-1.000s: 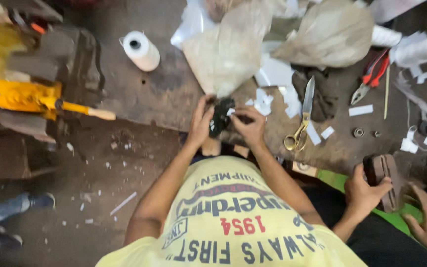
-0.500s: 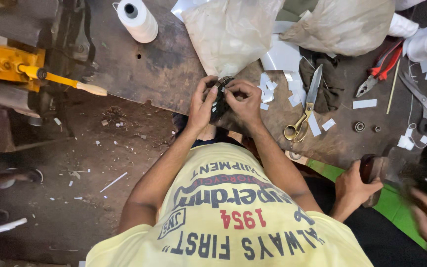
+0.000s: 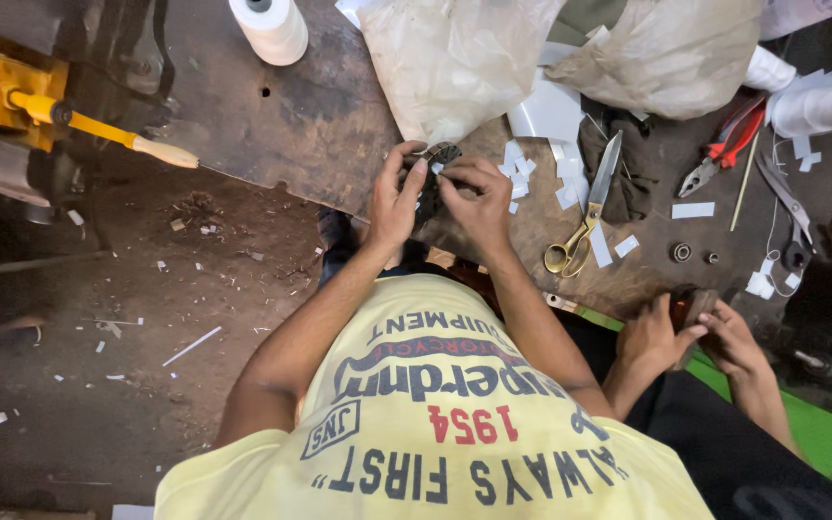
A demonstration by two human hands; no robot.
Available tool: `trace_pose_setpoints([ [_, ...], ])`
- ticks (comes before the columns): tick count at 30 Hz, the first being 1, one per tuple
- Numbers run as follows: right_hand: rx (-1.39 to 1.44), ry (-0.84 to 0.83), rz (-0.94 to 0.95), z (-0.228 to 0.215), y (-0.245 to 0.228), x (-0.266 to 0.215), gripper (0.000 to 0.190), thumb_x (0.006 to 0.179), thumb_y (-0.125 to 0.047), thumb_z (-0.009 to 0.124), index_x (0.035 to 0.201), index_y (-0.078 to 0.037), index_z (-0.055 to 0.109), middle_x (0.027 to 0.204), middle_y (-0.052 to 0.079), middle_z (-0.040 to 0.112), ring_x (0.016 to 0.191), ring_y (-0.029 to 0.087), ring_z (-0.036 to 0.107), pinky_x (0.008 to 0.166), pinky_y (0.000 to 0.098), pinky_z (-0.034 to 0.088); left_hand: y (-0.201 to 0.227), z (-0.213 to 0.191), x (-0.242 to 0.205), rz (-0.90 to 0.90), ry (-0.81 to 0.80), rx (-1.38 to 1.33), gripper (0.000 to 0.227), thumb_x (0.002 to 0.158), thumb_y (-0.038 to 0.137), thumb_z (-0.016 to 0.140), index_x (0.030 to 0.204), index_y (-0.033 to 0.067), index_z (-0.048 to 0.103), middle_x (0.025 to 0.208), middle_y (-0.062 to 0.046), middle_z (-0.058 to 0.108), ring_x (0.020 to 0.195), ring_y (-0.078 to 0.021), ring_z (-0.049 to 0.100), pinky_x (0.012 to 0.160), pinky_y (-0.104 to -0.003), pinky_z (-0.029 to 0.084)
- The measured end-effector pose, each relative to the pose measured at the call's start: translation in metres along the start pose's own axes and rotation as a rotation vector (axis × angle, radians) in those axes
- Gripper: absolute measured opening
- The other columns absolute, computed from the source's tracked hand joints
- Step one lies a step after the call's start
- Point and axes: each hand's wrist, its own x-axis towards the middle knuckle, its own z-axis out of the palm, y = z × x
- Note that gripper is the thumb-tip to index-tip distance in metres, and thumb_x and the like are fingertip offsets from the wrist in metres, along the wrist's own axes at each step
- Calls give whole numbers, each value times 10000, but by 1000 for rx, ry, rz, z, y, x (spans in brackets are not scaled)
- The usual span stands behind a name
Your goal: The person inserts small white plastic pieces into slots on a black circular motor component using brass-handled shears to trim excess material. The person repeatedly picks up pieces, places them into the component, and trims them flush.
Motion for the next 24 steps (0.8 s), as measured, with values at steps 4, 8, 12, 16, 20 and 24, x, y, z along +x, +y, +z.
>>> trace_pose_setpoints([
  [4, -17, 33, 0, 5, 4, -1, 118, 823, 17, 787, 938, 29, 762, 994, 125, 746, 893, 203, 729, 776, 288, 579, 1, 1, -1, 7, -11, 0, 319, 1082, 238, 577, 1336, 45, 591, 1087, -74, 695, 1005, -138, 641, 889, -297, 531],
  [8, 56, 50, 104, 10, 3, 4, 217, 846, 6, 798, 1053, -5, 734, 993, 82, 770, 896, 139, 745, 776, 257, 589, 6, 1, -1, -13, 2, 28, 333, 1070, 240, 566, 1343, 49, 585, 1091, -82, 698, 979, -158, 640, 876, -306, 523],
  [12, 168, -4, 276, 2, 17, 2, 371, 833, 12, 787, 1169, -22, 634, 952, 42, 772, 873, 85, 736, 722, 217, 561, 10, 3, -7, 16, 42, 81, 333, 1081, 231, 572, 1355, 43, 590, 1099, -102, 694, 1028, -194, 647, 919, -331, 523],
  [16, 222, 73, 285, -31, 52, 9, 292, 836, 38, 804, 1103, -3, 693, 998, 35, 740, 856, 76, 698, 734, 210, 560, 12, 8, -9, 79, 104, 263, 471, 951, 221, 723, 1343, 14, 565, 1115, -146, 688, 1029, -235, 666, 899, -361, 527],
  [20, 199, 163, 372, -68, 77, 1, 158, 904, 16, 778, 1049, 2, 718, 925, 26, 724, 763, 72, 648, 679, 228, 534, 11, 18, -8, 110, 223, 340, 427, 903, 153, 782, 1277, 18, 629, 1076, -152, 725, 998, -253, 709, 878, -369, 559],
  [24, 130, 110, 314, -57, 75, -14, 151, 904, -16, 769, 1051, 2, 741, 944, 24, 738, 824, 81, 670, 738, 237, 556, 14, 16, -6, 145, 196, 329, 307, 921, 129, 768, 1187, 11, 669, 1029, -148, 737, 944, -254, 732, 847, -368, 570],
])
